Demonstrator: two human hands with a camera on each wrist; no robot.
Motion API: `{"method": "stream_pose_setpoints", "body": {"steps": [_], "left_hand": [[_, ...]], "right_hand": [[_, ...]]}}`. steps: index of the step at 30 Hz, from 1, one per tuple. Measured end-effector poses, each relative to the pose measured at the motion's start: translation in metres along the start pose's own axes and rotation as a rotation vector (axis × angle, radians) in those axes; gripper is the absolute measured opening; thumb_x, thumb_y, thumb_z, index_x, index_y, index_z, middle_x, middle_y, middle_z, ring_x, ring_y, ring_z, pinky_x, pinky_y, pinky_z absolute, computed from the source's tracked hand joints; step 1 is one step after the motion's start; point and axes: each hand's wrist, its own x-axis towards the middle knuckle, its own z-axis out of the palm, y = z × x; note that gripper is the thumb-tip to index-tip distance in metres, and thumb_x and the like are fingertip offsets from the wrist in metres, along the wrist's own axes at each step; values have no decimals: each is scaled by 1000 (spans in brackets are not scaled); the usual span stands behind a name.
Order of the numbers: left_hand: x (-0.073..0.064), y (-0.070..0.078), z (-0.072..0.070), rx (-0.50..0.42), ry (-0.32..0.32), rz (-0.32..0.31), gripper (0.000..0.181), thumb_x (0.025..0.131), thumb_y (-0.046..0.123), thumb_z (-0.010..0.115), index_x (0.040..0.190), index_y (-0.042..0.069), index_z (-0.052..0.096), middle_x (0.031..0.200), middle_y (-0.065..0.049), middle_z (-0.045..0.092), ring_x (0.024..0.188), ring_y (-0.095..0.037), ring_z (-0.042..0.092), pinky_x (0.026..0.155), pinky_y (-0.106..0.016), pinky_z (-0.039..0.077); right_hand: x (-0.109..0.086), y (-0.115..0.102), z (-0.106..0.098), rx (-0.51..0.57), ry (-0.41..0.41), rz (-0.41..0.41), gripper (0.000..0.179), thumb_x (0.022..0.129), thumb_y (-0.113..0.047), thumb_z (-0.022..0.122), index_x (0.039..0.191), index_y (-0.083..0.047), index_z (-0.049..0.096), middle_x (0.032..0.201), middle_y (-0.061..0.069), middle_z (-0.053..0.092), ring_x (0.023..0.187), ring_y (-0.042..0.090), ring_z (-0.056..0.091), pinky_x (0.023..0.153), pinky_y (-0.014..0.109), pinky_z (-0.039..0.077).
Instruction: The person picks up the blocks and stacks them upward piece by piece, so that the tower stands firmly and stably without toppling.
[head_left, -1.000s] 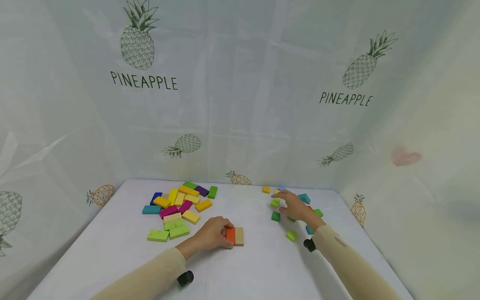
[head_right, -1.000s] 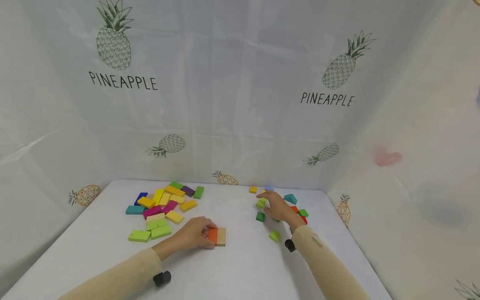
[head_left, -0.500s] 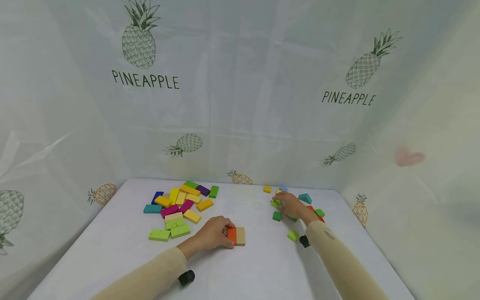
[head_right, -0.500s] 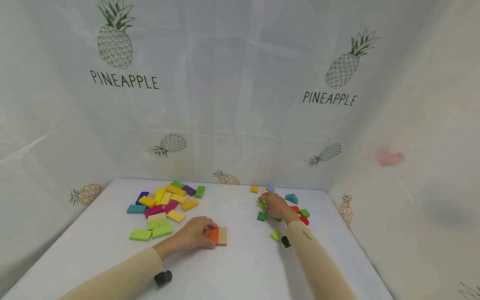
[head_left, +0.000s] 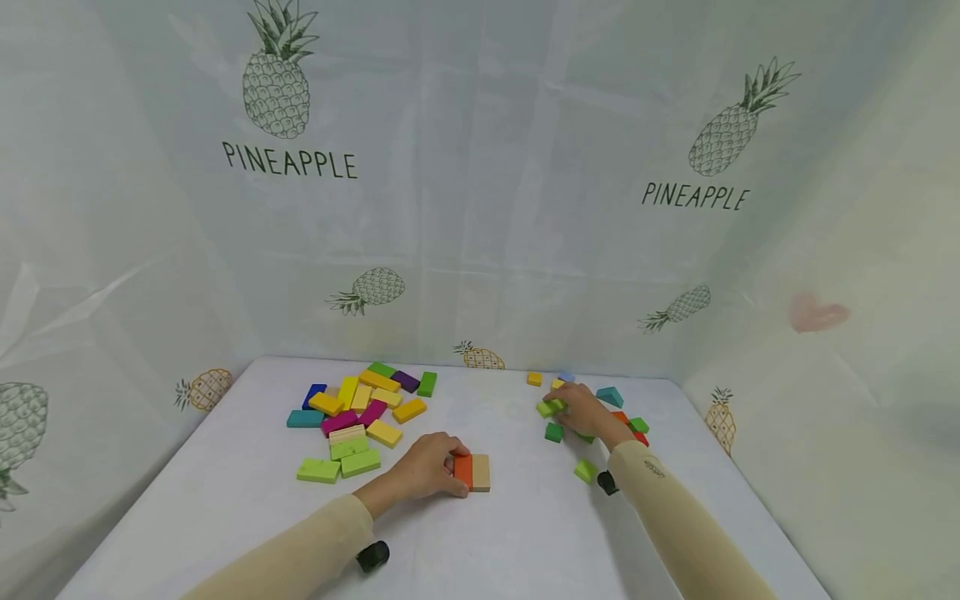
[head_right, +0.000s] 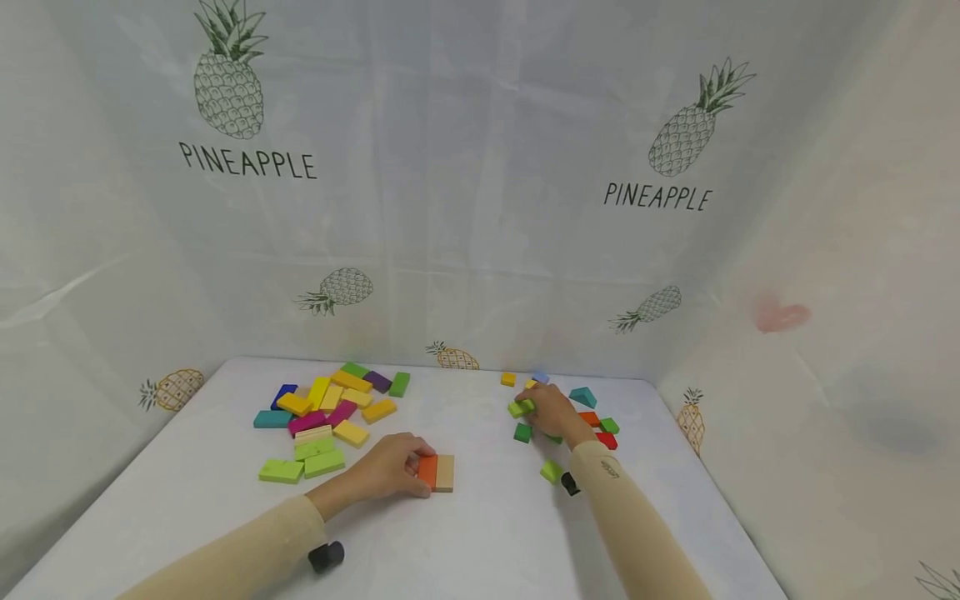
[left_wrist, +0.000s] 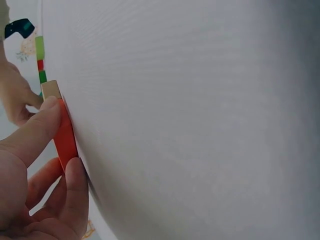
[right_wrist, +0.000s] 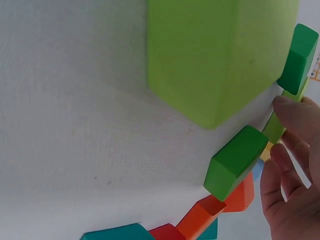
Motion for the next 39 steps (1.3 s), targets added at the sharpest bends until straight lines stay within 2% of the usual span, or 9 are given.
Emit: {"method": "stream_pose_setpoints", "body": {"steps": [5,14,20,25,30,34,39], "left_hand": [[-1,1,-1,-4,-2,0,56,79,26,96,127,9,73,107,1,64,95,-17,54,84,-32,52],[-2,1,-3,-20,-8,-3,55,80,26,96,127,10,72,105,2,63,95,-17,54,82,-31,51],[-2,1,-2,-20,-4,-7,56,79,26,96,127,10,73,105,2,63,95,-17,54,82,-31,51],[-2,1,-3,-21,-3,-11,55,80,26,96,127,10,73,106,1,64,96,-17,54,84,-32,52],[-1,0,-2,-8,-1,-15,56,79,27,96,127,11,73,106,1,64,95,-17,54,84,-33,52],[0,-1,-1,2,1,-19,56,79,28,96,127,12,73,107,2,64,96,-17,54,86,-34,53],[0,-2,0,1,1,-19,56,79,29,96,127,12,73,108,2,64,96,-17,54,87,-35,53]], "right_hand": [[4,0,2,-2,-7,-2,35,98,-4,76,131,-11,74,146,19,61,134,42,53,114,61,46],[7,-9,-1,-13,-17,-75,33,96,-4,78,128,-11,76,129,7,72,123,32,63,109,56,51],[8,-13,-2,-17,-40,-50,34,97,-5,77,129,-15,77,128,4,73,120,29,63,109,55,51],[4,-16,-5,-23,-128,-35,37,102,-13,73,139,-18,72,140,8,67,128,32,59,111,57,49],[0,-18,-13,14,-222,-17,50,102,1,63,149,-18,63,152,13,56,137,36,53,111,55,49],[-3,-18,-18,27,-260,-3,63,95,9,63,153,-16,59,154,13,53,129,30,56,103,49,53],[-5,-16,-19,41,-249,-20,58,96,5,68,152,-10,59,158,17,50,111,24,58,96,44,54]]}}
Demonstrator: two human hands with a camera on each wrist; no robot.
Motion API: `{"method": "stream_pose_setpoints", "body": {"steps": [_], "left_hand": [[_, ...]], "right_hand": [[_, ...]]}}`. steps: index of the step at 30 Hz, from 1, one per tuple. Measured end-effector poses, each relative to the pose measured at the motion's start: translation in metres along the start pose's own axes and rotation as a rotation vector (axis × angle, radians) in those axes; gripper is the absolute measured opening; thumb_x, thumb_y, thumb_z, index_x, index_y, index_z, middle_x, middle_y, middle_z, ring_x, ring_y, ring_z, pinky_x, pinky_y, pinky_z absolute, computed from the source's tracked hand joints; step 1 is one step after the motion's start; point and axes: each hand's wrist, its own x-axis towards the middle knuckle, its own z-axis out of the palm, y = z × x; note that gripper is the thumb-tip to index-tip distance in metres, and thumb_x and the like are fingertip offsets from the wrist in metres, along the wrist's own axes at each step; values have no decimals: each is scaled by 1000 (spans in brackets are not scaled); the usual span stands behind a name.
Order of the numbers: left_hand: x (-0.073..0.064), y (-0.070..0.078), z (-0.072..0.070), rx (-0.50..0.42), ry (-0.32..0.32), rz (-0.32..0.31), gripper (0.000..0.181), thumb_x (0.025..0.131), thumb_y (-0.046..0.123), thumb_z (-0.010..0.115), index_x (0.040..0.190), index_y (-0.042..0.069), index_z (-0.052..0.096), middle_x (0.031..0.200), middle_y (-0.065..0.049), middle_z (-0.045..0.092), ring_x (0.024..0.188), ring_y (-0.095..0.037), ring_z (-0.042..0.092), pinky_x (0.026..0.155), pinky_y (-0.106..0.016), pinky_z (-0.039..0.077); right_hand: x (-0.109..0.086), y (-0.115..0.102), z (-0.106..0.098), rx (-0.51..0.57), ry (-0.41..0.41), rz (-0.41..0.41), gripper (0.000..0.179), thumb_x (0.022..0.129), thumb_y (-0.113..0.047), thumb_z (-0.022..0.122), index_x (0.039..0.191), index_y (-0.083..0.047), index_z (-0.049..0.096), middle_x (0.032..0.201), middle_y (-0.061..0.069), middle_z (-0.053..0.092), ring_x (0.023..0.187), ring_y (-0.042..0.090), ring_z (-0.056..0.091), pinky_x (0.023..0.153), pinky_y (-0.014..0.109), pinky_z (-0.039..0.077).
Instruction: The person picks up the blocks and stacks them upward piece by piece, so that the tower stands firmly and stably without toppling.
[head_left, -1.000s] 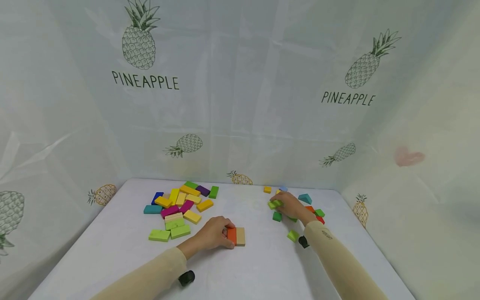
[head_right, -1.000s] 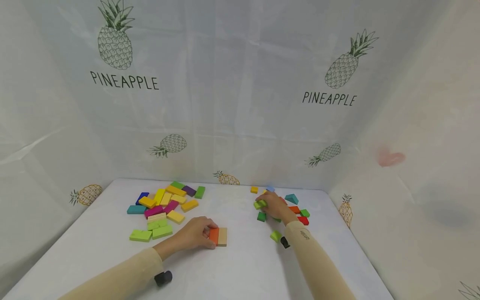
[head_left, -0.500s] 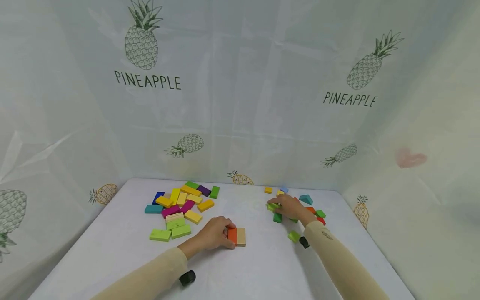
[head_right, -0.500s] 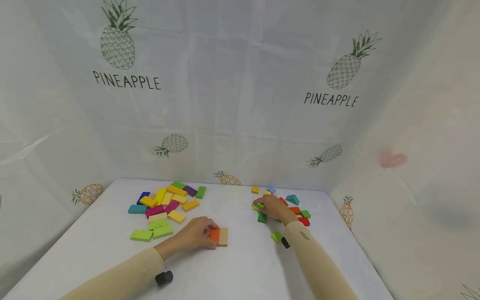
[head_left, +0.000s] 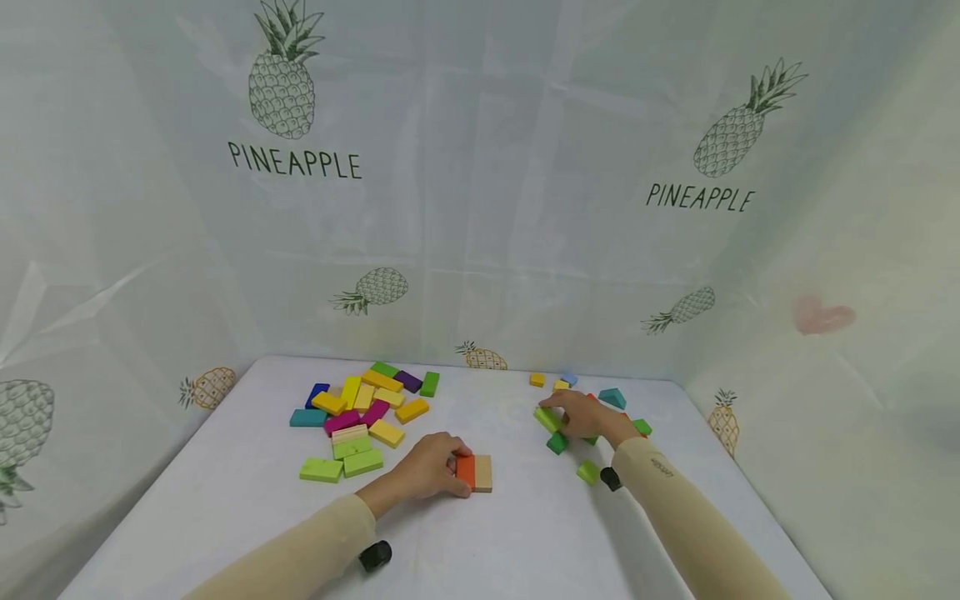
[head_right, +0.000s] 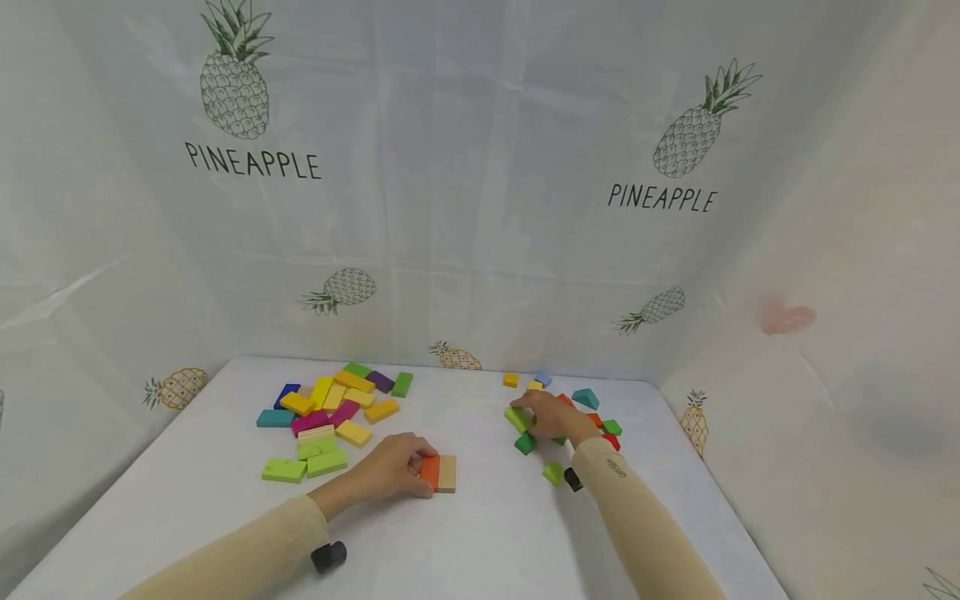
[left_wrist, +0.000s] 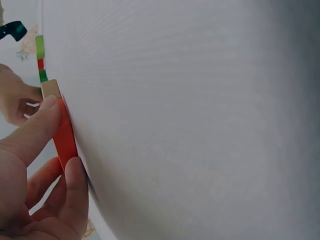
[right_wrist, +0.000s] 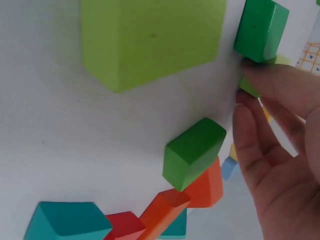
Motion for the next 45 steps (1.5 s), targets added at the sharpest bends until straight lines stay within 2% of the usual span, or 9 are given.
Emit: {"method": "stream_pose_setpoints", "body": {"steps": [5,10,16,19,23,29,37,45], "left_hand": [[1,-2,0,-8,-6,1,56,80,30,96,128,12,72,105,3,63,95,-17,54,85,-33,53],[1,-4,1,-16,-6,0,56,80,30,96,128,13,72,103,4,62,94,-16,54,82,-30,51],[0,0,0,-18,-8,-2,56,80,29,96,128,12,73,103,3,62,94,-16,54,82,-31,50],[-2,2,-2,-21,-8,3,56,80,28,96,128,11,73,105,2,63,94,-17,54,82,-31,51],[-3,2,-3,-18,-1,-2,56,80,28,96,128,12,73,105,2,63,94,-17,54,83,-32,51],[-1,0,-2,-15,-5,5,56,80,29,96,128,11,73,104,2,63,94,-17,54,83,-32,51],[2,-3,0,-3,-7,-6,56,80,31,96,128,13,73,101,5,61,93,-16,55,82,-30,51],[2,0,0,-10,-11,10,56,79,28,96,126,10,73,103,3,63,94,-17,54,86,-35,51]], "right_hand": [[1,1,1,29,13,17,56,95,0,73,149,-10,61,155,13,53,99,19,62,93,43,56],[4,0,3,10,11,25,59,95,1,73,150,-16,61,151,8,56,98,18,60,91,42,56],[3,-3,0,18,56,25,57,94,-5,80,147,-13,63,150,9,57,95,16,61,88,38,56],[1,-9,-3,39,86,9,60,91,-10,85,147,-12,63,149,9,56,93,13,64,86,35,57],[0,-26,-5,79,86,-28,62,90,-10,86,147,-9,62,146,9,58,90,11,65,82,31,59],[-10,-50,11,93,65,-96,56,89,-8,86,141,-6,66,126,5,65,85,13,63,79,27,59],[-27,-83,43,111,55,-184,51,88,-12,87,135,-4,68,122,4,66,84,16,63,77,23,57],[-33,-102,63,142,71,-177,51,87,-13,88,133,-4,69,118,5,66,80,11,59,73,20,55]]}}
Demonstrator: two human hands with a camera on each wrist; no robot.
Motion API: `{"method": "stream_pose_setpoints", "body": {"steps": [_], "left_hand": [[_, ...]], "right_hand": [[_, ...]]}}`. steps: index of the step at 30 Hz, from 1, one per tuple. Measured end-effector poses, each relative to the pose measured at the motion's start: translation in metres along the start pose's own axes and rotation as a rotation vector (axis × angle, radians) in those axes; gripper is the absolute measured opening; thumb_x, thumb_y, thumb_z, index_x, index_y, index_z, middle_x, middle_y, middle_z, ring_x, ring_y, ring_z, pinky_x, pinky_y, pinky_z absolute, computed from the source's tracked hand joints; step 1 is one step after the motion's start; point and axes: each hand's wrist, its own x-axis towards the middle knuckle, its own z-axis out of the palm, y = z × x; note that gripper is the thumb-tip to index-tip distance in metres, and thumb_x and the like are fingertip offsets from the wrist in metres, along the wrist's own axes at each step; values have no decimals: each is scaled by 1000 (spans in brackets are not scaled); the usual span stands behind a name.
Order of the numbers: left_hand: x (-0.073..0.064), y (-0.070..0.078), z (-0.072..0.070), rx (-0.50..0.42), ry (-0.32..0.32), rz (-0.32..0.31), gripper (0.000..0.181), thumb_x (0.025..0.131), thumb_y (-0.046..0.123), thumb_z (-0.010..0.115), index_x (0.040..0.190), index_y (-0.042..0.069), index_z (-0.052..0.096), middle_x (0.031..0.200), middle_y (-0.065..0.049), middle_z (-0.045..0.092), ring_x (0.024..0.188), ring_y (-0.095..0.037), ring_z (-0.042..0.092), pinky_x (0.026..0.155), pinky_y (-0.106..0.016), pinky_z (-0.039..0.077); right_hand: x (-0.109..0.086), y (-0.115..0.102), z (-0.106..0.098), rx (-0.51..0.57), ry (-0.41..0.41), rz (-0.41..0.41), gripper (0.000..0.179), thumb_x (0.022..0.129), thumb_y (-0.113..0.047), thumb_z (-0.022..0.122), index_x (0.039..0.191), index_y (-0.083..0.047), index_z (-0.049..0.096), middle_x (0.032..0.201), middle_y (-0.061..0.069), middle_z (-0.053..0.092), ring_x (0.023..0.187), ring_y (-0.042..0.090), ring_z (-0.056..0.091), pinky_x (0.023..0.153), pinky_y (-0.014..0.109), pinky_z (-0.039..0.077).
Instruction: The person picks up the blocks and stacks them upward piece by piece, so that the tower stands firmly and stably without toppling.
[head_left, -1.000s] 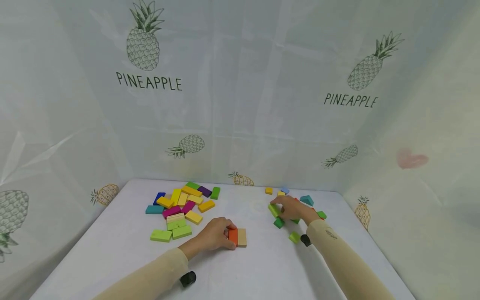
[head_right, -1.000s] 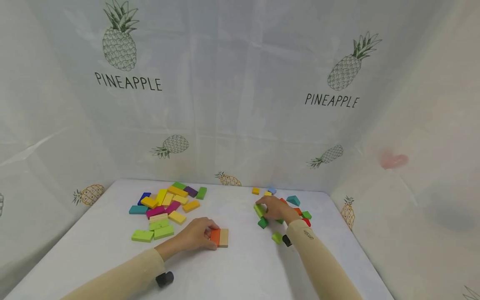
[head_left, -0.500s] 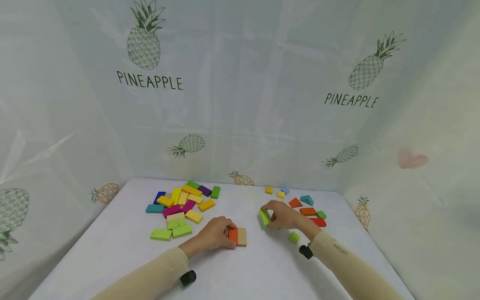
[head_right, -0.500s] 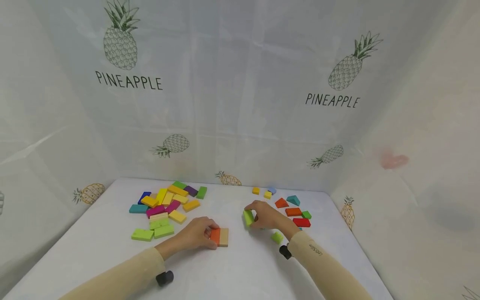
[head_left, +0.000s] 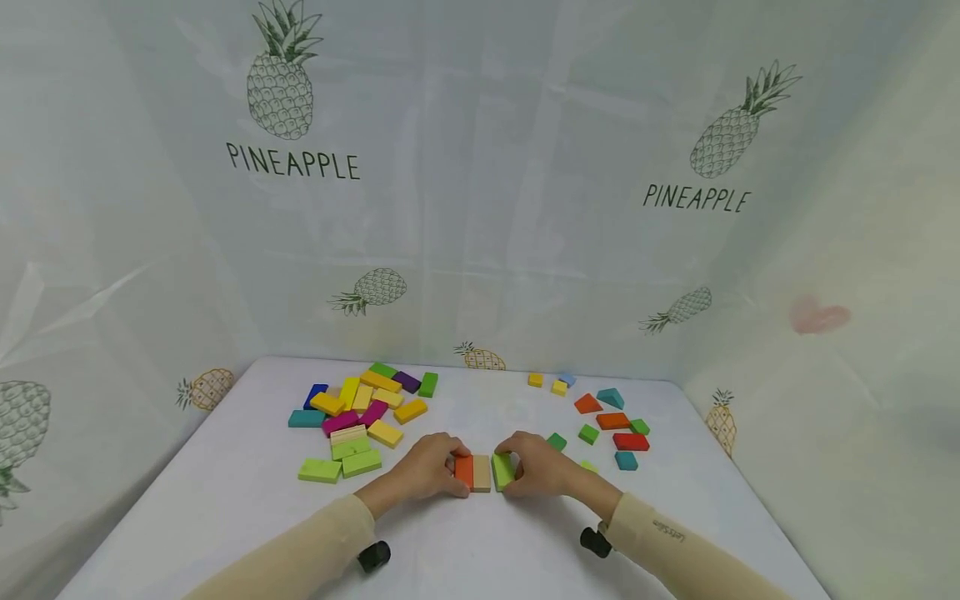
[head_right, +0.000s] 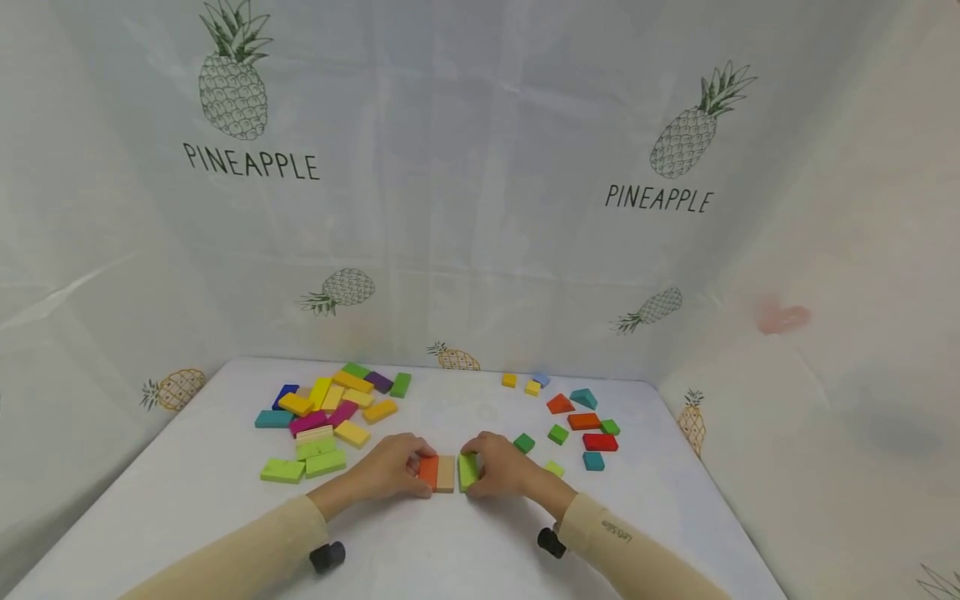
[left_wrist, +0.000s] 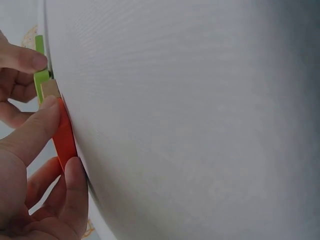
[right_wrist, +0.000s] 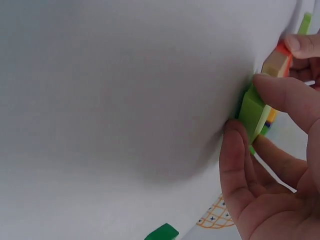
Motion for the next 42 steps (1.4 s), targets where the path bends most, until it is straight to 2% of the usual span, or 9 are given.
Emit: {"method": "stream_pose_setpoints", "body": {"steps": [5,8,12,18,31,42], "left_hand": [[-1,3,-1,6,-2,9,55,80,28,96,126,10,73,106,2,64,96,-17,55,88,-36,52],[-1,4,-2,10,-5,11,55,80,29,96,126,10,73,107,2,65,96,-17,55,89,-37,52],[-1,4,-2,13,-10,13,55,80,28,96,126,10,73,107,2,65,96,-17,55,88,-35,53],[-1,3,-3,11,-23,12,56,80,28,96,128,9,72,107,1,65,96,-17,55,87,-34,53],[-2,-3,-7,32,-29,26,55,82,29,94,128,11,71,107,1,64,97,-17,54,86,-34,52],[-1,-3,-4,45,-20,47,55,82,29,94,128,11,71,109,2,64,98,-17,55,88,-35,53]], "right_hand": [[2,-3,6,30,21,-6,53,85,-12,90,131,-1,69,115,6,66,77,9,59,70,20,54],[4,-2,10,28,29,-4,55,84,-17,91,132,-1,69,114,4,66,77,8,58,71,20,55],[7,-3,16,-15,45,-4,54,85,-26,92,130,-4,70,114,1,65,87,8,57,79,21,55],[8,-9,18,-53,63,-8,51,85,-26,90,127,-5,71,114,2,65,97,12,56,87,27,54],[13,-12,19,-47,58,-6,50,86,-27,89,127,-6,70,114,1,64,97,12,56,86,27,53],[10,-14,20,-47,66,23,50,87,-28,89,128,-7,69,115,1,63,98,13,56,87,27,54]]}}
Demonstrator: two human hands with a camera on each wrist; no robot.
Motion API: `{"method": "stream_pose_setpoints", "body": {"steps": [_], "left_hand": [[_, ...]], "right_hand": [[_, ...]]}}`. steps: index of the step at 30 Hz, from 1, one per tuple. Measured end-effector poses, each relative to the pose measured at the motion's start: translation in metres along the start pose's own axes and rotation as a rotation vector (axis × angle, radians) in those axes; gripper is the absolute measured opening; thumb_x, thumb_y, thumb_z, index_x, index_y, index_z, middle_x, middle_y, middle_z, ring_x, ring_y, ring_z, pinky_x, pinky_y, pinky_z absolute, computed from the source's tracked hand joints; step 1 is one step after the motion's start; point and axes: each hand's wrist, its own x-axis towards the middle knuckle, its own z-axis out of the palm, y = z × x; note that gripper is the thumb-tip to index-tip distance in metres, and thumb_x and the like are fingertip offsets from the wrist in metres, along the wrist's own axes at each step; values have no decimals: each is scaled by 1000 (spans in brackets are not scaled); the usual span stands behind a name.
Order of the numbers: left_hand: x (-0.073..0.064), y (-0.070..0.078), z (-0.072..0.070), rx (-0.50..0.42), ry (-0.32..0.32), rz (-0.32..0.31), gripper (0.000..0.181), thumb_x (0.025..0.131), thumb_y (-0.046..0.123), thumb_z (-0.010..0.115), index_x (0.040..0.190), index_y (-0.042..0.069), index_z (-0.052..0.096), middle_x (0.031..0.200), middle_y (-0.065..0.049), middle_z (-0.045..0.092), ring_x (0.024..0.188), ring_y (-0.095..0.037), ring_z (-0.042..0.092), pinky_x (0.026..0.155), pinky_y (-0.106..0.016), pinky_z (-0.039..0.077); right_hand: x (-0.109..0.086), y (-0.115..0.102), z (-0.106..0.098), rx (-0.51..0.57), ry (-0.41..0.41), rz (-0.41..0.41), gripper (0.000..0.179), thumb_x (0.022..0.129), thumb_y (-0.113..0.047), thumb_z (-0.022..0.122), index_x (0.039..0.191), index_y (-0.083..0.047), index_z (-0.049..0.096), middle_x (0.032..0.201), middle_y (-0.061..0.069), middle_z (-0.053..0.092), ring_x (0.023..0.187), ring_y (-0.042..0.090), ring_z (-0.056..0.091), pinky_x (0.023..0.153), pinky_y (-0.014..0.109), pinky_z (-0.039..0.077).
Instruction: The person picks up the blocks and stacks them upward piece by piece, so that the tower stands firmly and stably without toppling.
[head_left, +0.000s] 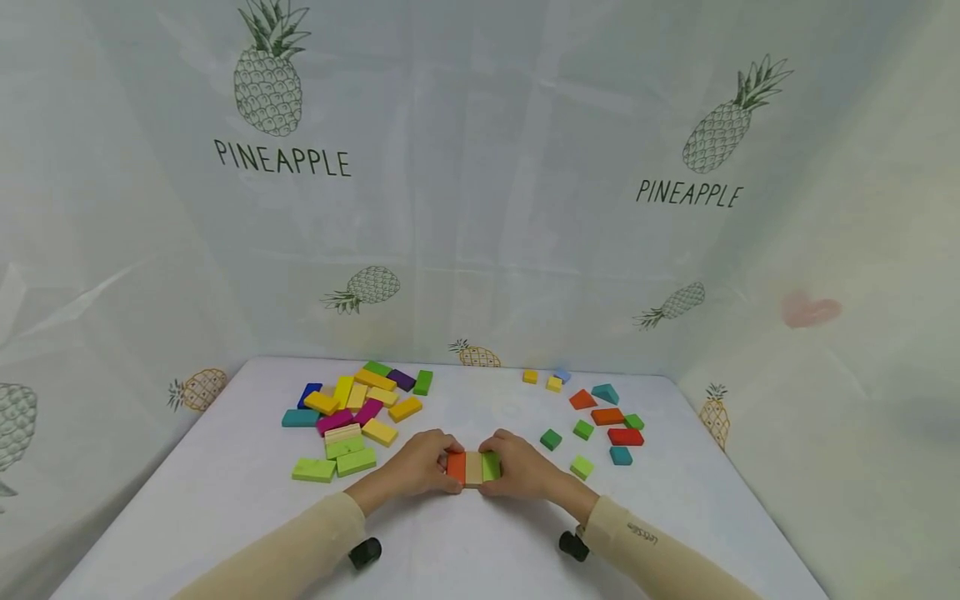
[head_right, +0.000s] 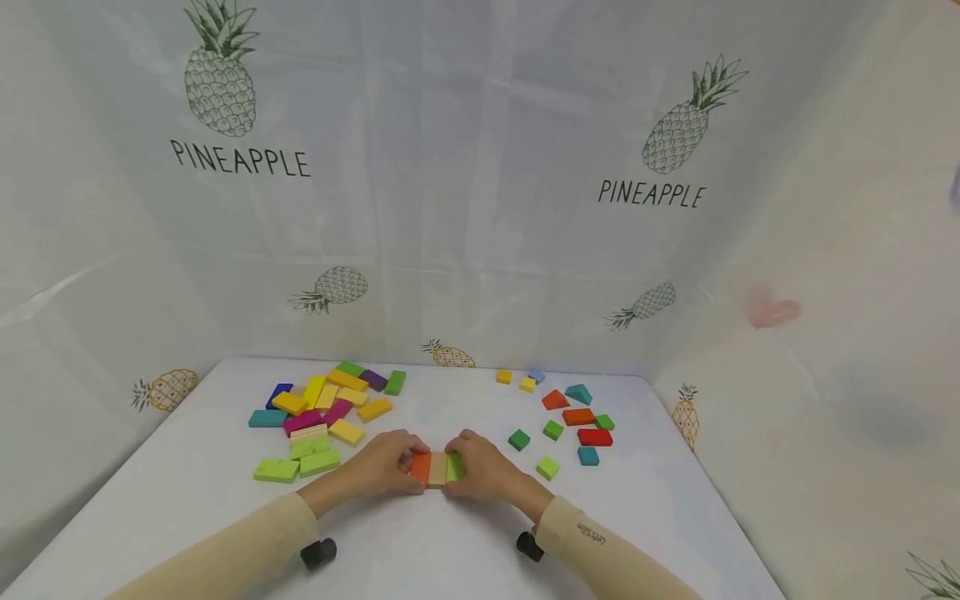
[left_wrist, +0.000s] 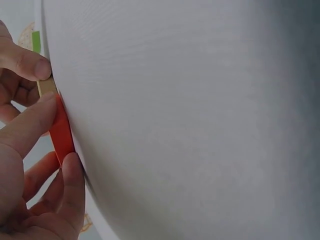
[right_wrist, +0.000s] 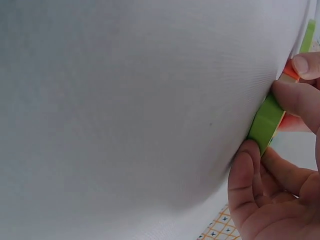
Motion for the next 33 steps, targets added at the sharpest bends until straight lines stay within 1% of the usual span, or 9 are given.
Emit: {"method": "stream_pose_setpoints", "body": {"steps": [8,11,15,18,22,26,28,31,33], "left_hand": [[-2,0,-1,7,3,0,54,83,29,94,128,11,70,110,2,64,99,-17,55,91,-37,54],[-3,0,-1,14,1,1,54,83,30,93,129,12,70,111,2,63,100,-16,55,92,-38,54],[-4,0,-1,19,-4,2,55,84,31,93,130,12,69,111,3,63,100,-16,54,92,-38,54],[-4,2,-2,16,-7,3,55,84,31,92,130,12,69,108,3,62,98,-16,54,89,-35,53],[-3,1,-2,14,-8,4,55,84,31,93,130,13,69,103,4,59,96,-15,53,84,-31,50],[-2,0,-2,9,-8,8,54,84,30,93,130,13,69,102,5,58,95,-15,52,82,-29,49],[-2,0,-3,1,-10,9,54,84,30,93,129,13,69,102,5,58,95,-15,52,81,-29,49],[-2,1,-3,-7,-14,5,54,83,29,93,129,13,69,101,4,57,95,-15,52,80,-28,49],[-2,1,-3,-7,-16,0,54,83,29,93,129,13,70,101,4,57,95,-15,52,80,-28,49]], "right_hand": [[1,0,1,12,-3,7,51,87,-27,89,129,-6,69,117,2,62,99,13,56,88,27,54],[0,2,0,20,-24,3,56,87,-28,89,134,-6,67,118,1,61,98,11,55,86,25,53],[-7,5,-11,59,-69,-7,67,89,-28,89,145,-4,61,125,4,60,91,10,58,80,23,54],[-14,13,-26,73,-74,-15,68,91,-26,86,149,-5,58,132,8,60,90,14,62,78,23,55],[-27,37,-51,68,-9,-11,59,94,-21,82,146,-7,61,134,13,63,98,23,65,80,26,57],[-44,71,-75,62,93,23,53,94,-16,81,143,-6,63,134,18,65,105,32,65,81,31,58],[-52,90,-84,26,146,39,52,94,-15,81,142,-6,64,134,19,66,106,34,65,81,33,58],[-58,116,-96,-22,213,89,47,94,-12,81,138,-4,66,133,22,66,108,37,65,85,43,60],[-59,131,-102,-56,241,129,46,94,-11,81,136,-3,67,131,24,66,108,39,65,88,49,61]]}}
